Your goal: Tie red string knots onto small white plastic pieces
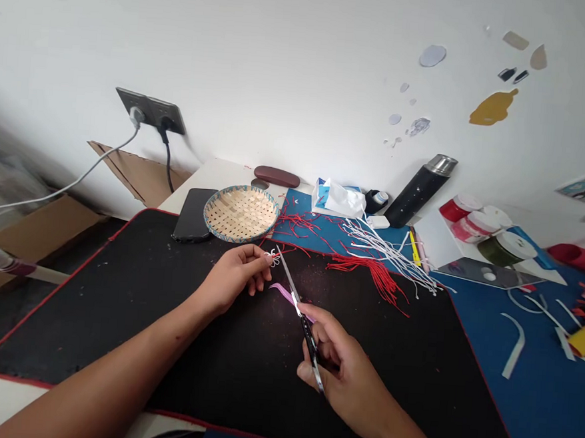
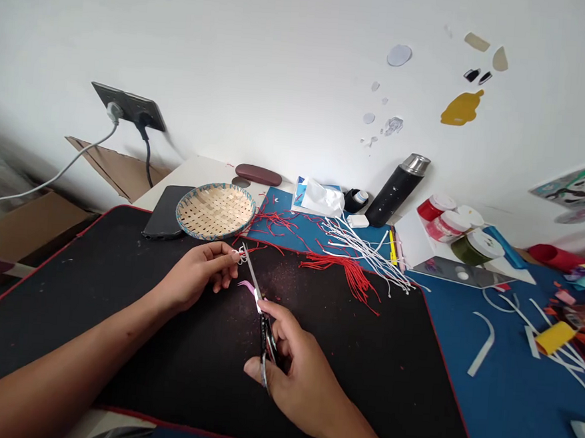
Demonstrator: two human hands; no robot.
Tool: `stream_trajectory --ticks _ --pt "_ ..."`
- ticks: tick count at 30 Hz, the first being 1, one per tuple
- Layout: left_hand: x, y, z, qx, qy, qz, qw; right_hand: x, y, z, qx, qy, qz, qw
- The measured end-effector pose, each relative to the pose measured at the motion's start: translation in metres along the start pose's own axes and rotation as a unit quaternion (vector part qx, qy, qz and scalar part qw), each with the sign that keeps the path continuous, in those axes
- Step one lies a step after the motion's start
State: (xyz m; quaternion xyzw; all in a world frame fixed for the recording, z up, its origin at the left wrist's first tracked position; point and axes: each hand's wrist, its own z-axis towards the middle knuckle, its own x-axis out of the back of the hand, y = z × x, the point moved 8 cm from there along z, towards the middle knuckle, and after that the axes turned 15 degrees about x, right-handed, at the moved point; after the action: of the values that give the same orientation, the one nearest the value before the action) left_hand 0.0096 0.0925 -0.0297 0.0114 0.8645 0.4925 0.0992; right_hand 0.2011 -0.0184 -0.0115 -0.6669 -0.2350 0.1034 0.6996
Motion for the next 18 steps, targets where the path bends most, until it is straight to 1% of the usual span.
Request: stream_trajectory --ticks 3,7,12,18 --pt "0.0 0.001 0.0 -0.004 0.003 0.01 1.0 0.001 -0.001 -0.001 -0.002 -0.019 -0.103 0.994" --pt "0.0 0.002 -0.002 -0.007 0.005 0.015 1.0 0.003 -0.004 -0.001 0.006 -0.041 -0.198 0.979" --pt "0.0 0.002 -0.002 -0.002 0.011 0.024 1.0 0.004 -0.009 0.001 0.018 -0.055 -0.295 0.954" --pt "0.0 0.001 -0.001 0.002 0.016 0.038 0.999 0.003 -0.016 0.003 0.052 -0.074 -0.389 0.917"
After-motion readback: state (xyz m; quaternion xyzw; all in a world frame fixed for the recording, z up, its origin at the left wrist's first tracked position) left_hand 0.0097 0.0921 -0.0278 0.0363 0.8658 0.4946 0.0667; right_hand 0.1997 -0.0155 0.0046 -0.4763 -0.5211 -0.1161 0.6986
